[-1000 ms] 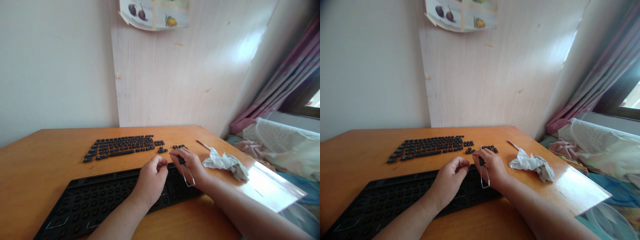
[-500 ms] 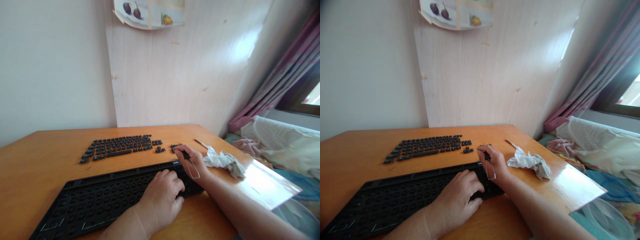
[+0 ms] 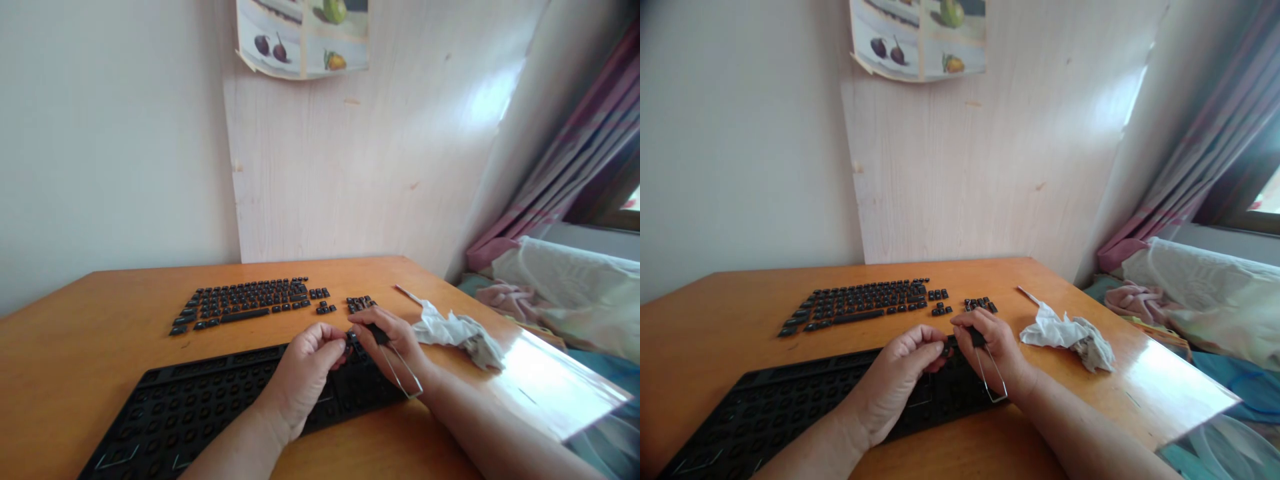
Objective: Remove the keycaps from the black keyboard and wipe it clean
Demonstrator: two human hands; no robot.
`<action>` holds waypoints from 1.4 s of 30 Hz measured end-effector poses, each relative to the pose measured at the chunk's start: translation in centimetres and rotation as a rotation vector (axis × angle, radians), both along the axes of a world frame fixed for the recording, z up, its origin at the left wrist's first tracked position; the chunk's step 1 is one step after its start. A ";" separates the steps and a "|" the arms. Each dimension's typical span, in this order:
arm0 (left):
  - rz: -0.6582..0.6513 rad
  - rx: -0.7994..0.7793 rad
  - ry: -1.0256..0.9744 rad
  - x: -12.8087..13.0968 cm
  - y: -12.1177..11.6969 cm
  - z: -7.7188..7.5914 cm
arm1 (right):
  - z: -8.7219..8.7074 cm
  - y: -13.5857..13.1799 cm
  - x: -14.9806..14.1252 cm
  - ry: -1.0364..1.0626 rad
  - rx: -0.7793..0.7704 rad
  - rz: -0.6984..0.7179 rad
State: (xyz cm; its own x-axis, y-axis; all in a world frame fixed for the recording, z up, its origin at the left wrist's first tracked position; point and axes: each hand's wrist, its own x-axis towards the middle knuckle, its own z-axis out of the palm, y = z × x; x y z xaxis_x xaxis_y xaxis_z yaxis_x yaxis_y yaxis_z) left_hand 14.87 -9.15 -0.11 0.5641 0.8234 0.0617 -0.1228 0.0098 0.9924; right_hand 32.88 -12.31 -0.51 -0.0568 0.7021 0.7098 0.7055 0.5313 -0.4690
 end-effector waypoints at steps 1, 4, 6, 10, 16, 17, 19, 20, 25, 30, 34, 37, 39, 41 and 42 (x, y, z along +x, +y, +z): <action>0.011 -0.055 -0.040 -0.1 0.3 0.0 | 0.0 -0.2 -0.1 -0.021 -0.004 0.019; 0.024 -0.156 -0.117 -0.4 0.8 -0.2 | 0.0 -0.4 -0.3 -0.104 -0.017 0.065; 0.027 -0.199 -0.145 -0.4 0.9 -0.4 | -0.1 -0.5 -0.3 -0.158 -0.031 0.078; 0.045 -0.236 -0.155 -0.4 0.7 -0.4 | -0.3 -0.5 -0.3 -0.231 -0.040 0.061; 0.025 -0.275 -0.220 -0.4 0.8 -0.3 | -0.4 -0.5 -0.3 -0.254 -0.033 0.045; 0.024 -0.288 -0.232 -0.4 0.9 -0.3 | -0.5 -0.4 -0.3 -0.248 -0.032 0.043; 0.032 -0.307 -0.239 -0.4 0.9 -0.3 | -0.6 -0.3 -0.2 -0.236 -0.038 0.041; 0.039 -0.313 -0.237 -0.4 0.9 -0.2 | -0.7 -0.3 -0.2 -0.233 -0.040 0.041; 0.048 -0.281 -0.191 -0.4 0.8 -0.2 | -0.9 -0.1 -0.1 -0.222 -0.051 0.040; 0.042 -0.246 -0.180 -0.4 0.8 -0.1 | -1.1 -0.2 0.0 -0.203 -0.058 0.017; 0.032 -0.262 -0.208 -0.4 0.8 -0.2 | -1.0 -0.3 -0.1 -0.197 -0.057 0.005; 0.019 -0.253 -0.206 -0.3 0.9 -0.3 | -0.7 -0.4 -0.3 -0.192 -0.064 0.020; 0.006 -0.233 -0.188 -0.4 0.9 -0.4 | -0.6 -0.4 -0.4 -0.185 -0.065 0.030; -0.003 -0.213 -0.161 -0.4 0.9 -0.5 | -0.6 -0.4 -0.5 -0.172 -0.060 0.034; -0.003 -0.208 -0.150 -0.4 0.9 -0.5 | -0.6 -0.3 -0.5 -0.165 -0.056 0.033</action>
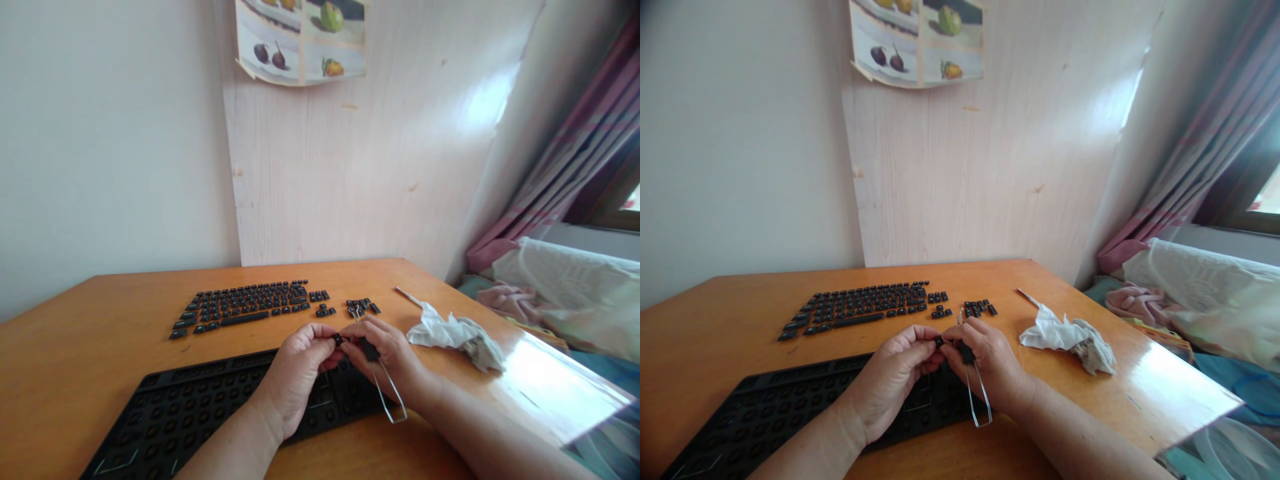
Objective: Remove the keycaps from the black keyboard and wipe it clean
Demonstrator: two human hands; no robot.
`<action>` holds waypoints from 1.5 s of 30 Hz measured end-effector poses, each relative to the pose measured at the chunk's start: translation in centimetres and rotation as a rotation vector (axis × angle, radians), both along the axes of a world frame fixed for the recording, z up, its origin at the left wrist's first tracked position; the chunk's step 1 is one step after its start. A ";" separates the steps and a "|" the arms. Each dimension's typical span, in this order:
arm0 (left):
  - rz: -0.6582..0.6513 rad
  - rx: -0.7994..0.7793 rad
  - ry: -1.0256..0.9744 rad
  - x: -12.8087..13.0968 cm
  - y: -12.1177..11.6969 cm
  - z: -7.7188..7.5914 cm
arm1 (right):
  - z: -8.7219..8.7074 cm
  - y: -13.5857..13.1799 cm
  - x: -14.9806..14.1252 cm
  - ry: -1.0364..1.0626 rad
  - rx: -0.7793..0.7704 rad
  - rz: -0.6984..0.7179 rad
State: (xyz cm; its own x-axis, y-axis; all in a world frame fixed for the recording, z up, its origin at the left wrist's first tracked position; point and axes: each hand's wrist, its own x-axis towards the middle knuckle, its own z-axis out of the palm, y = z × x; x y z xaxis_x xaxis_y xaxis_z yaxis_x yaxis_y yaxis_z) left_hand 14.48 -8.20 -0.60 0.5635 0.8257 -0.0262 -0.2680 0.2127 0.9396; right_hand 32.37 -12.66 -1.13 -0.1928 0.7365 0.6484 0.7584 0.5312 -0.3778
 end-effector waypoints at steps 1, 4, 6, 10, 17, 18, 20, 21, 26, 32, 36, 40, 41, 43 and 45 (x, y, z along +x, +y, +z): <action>0.004 0.001 0.007 0.0 0.0 0.0 | 0.0 0.0 0.0 0.005 0.003 -0.002; 0.029 -0.018 0.006 0.0 -0.1 0.0 | 0.0 0.0 -0.1 -0.001 0.012 -0.015; 0.052 -0.029 0.001 0.1 -0.1 0.0 | 0.0 -0.1 -0.2 -0.031 0.019 -0.027; 0.057 -0.021 0.006 0.1 -0.1 -0.1 | 0.0 -0.2 -0.5 -0.081 0.035 -0.067; 0.054 -0.013 0.022 0.1 -0.1 -0.2 | 0.0 0.0 -0.4 -0.097 0.041 -0.106; 0.054 -0.012 0.026 0.1 -0.1 -0.2 | 0.0 0.0 -0.4 -0.100 0.040 -0.110; 0.052 -0.004 0.036 0.1 -0.1 -0.1 | 0.1 0.0 -0.4 -0.108 0.035 -0.112; 0.049 0.001 0.043 0.1 -0.1 0.0 | 0.2 -0.1 -0.5 -0.113 0.032 -0.112; -0.003 0.019 0.052 0.0 -0.2 0.4 | 0.8 -0.1 -0.2 -0.149 0.019 -0.111; 0.121 0.201 0.158 -0.3 0.0 0.6 | 3.1 0.7 3.3 -0.141 0.003 -0.232; 0.191 0.317 0.221 -0.5 0.6 0.5 | 3.9 2.6 7.2 -0.158 -0.041 -0.284; 0.221 0.329 0.228 -0.6 0.8 0.7 | 3.1 4.7 10.1 -0.282 -0.151 -0.280; 0.225 0.327 0.231 -0.6 0.8 0.8 | 2.7 5.1 10.5 -0.317 -0.189 -0.286; 0.232 0.324 0.241 -0.6 0.8 0.9 | 2.1 5.6 11.0 -0.374 -0.259 -0.291; 0.236 0.321 0.252 -0.6 0.7 0.9 | 1.5 5.9 11.0 -0.419 -0.295 -0.294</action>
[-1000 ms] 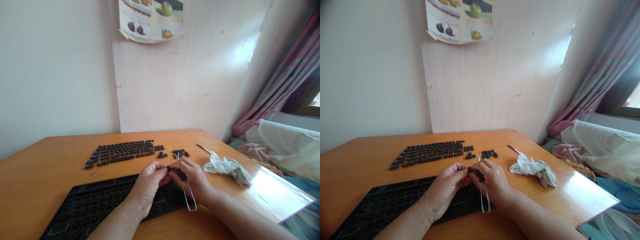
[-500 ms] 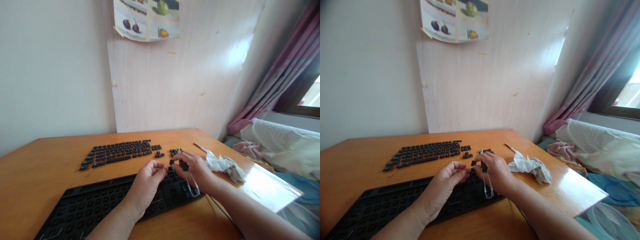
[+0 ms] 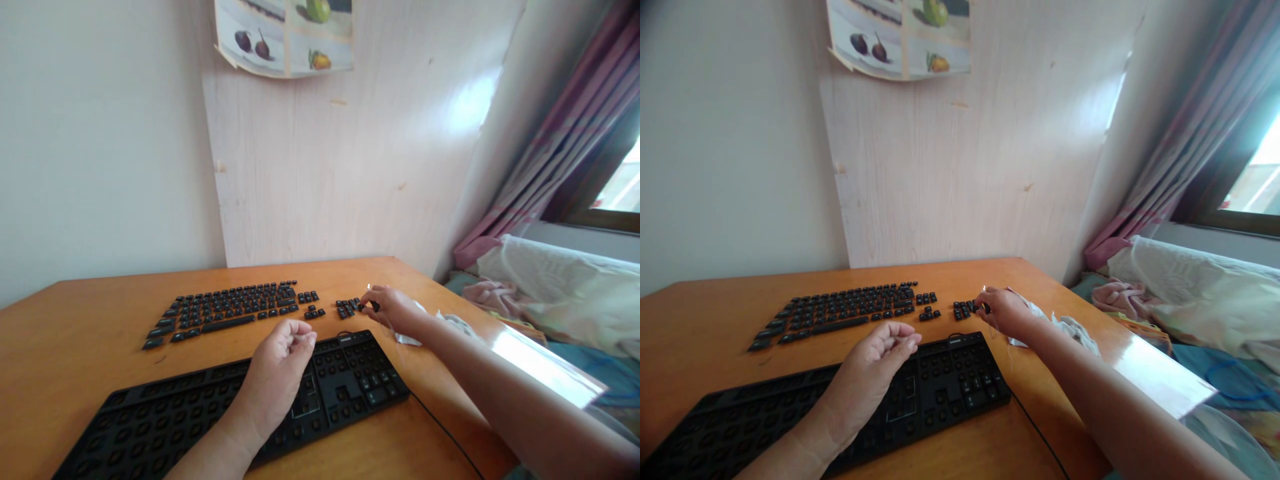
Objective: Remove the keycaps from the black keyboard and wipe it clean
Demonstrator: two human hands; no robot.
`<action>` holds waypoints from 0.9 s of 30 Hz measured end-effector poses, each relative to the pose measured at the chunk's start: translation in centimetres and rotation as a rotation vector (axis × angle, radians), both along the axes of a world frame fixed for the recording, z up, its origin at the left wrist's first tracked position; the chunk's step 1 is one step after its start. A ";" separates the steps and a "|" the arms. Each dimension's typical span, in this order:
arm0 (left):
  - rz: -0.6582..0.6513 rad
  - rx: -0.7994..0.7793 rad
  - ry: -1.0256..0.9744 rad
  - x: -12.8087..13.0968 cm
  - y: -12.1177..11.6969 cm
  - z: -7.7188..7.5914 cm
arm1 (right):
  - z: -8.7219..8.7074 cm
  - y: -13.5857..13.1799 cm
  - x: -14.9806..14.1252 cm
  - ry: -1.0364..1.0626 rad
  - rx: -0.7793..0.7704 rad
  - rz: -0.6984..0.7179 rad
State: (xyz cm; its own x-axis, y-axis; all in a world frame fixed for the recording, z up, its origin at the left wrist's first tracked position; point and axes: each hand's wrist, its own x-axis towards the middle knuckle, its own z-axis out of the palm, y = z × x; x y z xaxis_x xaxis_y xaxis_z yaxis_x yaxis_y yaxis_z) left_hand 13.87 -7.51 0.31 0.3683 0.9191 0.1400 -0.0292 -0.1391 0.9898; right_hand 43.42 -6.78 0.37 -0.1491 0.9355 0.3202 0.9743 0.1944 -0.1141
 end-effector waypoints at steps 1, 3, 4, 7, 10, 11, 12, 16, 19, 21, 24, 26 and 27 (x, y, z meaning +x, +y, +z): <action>0.002 0.000 0.003 0.0 0.0 0.0 | -0.2 0.0 -0.1 -0.020 -0.008 -0.002; 0.001 0.001 0.012 0.0 0.0 -0.1 | -0.5 -0.1 -0.3 -0.055 -0.009 -0.010; -0.004 0.004 0.019 0.0 0.0 -0.2 | -0.6 -0.1 -0.4 -0.070 -0.009 -0.015; -0.023 0.031 0.061 0.0 0.1 -0.5 | -0.7 -0.3 -0.7 -0.104 -0.015 -0.037; -0.041 0.074 0.116 0.0 0.3 -0.8 | -0.8 -0.5 -0.8 -0.126 -0.023 -0.037; -0.044 0.085 0.132 0.0 0.3 -0.9 | -0.9 -0.5 -0.8 -0.132 -0.029 -0.032; -0.047 0.094 0.146 0.0 0.3 -1.0 | -1.0 -0.5 -0.8 -0.137 -0.036 -0.027; -0.041 0.115 0.165 0.0 0.3 -1.0 | -1.4 -0.3 -0.9 -0.151 -0.050 -0.046; -0.039 0.112 0.160 0.0 0.3 -0.9 | -1.5 0.0 -0.9 -0.159 -0.059 -0.044; -0.047 0.113 0.177 -0.1 0.2 -0.9 | -1.6 0.1 -0.9 -0.166 -0.070 -0.049; -0.063 0.132 0.215 -0.2 0.2 -0.9 | -1.6 0.1 -0.9 -0.176 -0.080 -0.070; -0.064 0.153 0.231 -0.2 0.2 -1.0 | -1.6 0.1 -1.0 -0.173 -0.079 -0.082; -0.059 0.168 0.241 -0.2 0.2 -1.0 | -1.6 0.0 -1.1 -0.174 -0.076 -0.088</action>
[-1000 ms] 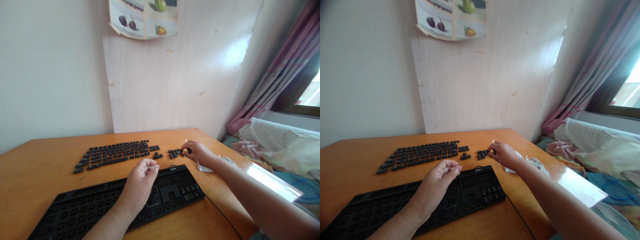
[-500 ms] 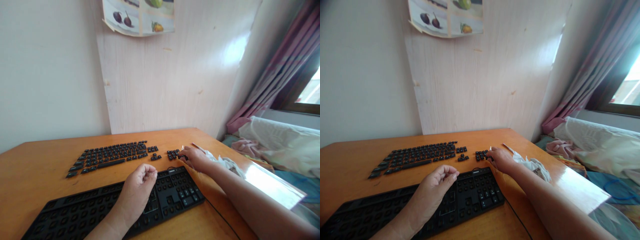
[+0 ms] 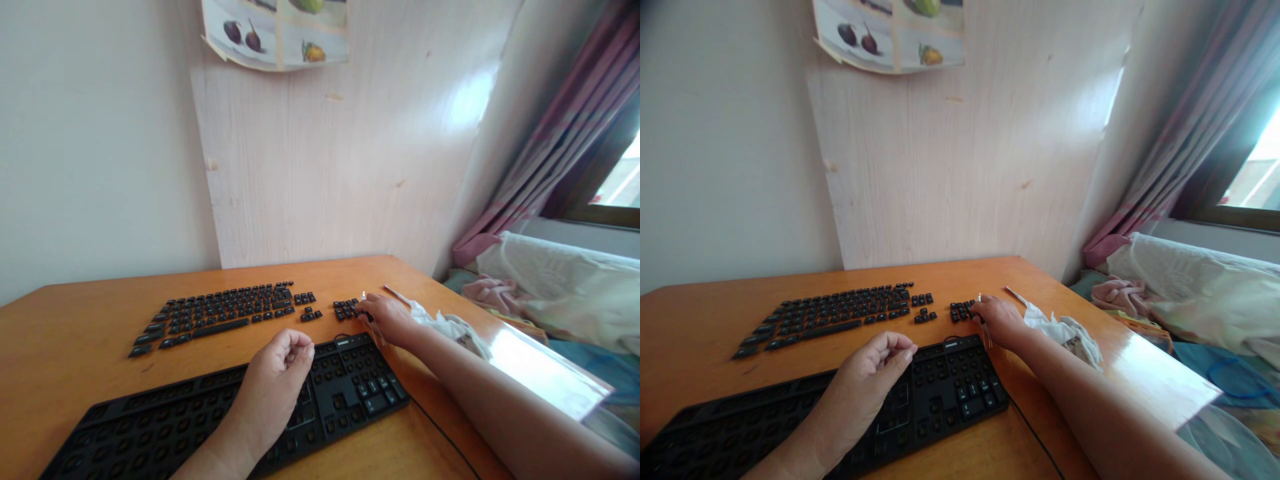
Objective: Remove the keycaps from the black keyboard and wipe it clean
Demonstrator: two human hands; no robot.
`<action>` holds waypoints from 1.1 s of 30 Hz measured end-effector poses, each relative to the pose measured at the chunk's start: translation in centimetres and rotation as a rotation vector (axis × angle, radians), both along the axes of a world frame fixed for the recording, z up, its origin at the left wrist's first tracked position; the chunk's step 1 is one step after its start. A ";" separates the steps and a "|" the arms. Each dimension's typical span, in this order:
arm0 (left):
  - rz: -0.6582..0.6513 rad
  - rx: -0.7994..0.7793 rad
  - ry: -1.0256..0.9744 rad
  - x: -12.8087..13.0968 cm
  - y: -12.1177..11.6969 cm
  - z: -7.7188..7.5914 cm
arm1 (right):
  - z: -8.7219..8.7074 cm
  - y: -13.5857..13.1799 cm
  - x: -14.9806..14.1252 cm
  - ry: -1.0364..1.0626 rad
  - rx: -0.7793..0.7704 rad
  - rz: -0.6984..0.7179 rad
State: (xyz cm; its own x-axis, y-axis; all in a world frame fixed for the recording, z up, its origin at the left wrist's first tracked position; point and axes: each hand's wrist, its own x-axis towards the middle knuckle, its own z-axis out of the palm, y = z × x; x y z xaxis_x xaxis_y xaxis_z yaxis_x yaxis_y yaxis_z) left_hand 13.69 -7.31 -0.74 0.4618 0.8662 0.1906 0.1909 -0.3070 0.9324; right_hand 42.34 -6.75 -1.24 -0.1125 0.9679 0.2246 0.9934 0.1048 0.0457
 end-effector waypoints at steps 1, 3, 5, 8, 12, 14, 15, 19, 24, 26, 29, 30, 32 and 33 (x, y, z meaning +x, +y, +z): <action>0.004 0.021 0.014 0.0 0.0 0.0 | 0.0 0.0 -0.1 -0.002 0.004 -0.005; 0.017 0.077 0.059 0.0 0.0 0.0 | 0.0 -0.1 -0.1 -0.007 0.018 -0.012; 0.030 0.160 0.134 -0.1 -0.1 0.1 | 0.0 -0.2 -0.1 0.004 0.041 -0.009; 0.019 0.315 0.313 -0.4 -0.3 0.3 | 0.4 -0.5 0.1 0.068 0.086 0.006; -0.083 0.438 0.615 -0.9 -0.5 0.3 | 1.1 -1.4 0.5 0.201 0.173 0.009; -0.129 0.464 0.719 -1.1 -0.5 0.3 | 1.5 -1.8 0.5 0.277 0.210 0.024; -0.144 0.474 0.754 -1.2 -0.5 0.2 | 1.6 -2.0 0.5 0.316 0.226 0.033; -0.164 0.492 0.832 -1.3 -0.7 0.3 | 2.2 -2.5 0.5 0.477 0.317 0.075; -0.176 0.489 0.861 -1.2 -1.5 0.9 | 2.9 -3.2 0.1 0.625 0.377 -0.035; -0.183 0.478 0.872 -1.0 -1.9 1.1 | 3.1 -3.5 -0.1 0.669 0.388 -0.054; -0.190 0.474 0.878 -0.8 -2.5 1.3 | 3.5 -4.1 -0.5 0.742 0.344 -0.018; -0.191 0.478 0.878 -0.8 -2.6 1.4 | 3.6 -4.4 -0.6 0.759 0.316 0.003; -0.196 0.485 0.883 -0.8 -2.8 1.5 | 3.8 -5.3 -0.9 0.777 0.262 0.034; -0.197 0.490 0.886 -0.9 -2.9 1.6 | 3.9 -5.8 -1.1 0.783 0.239 0.035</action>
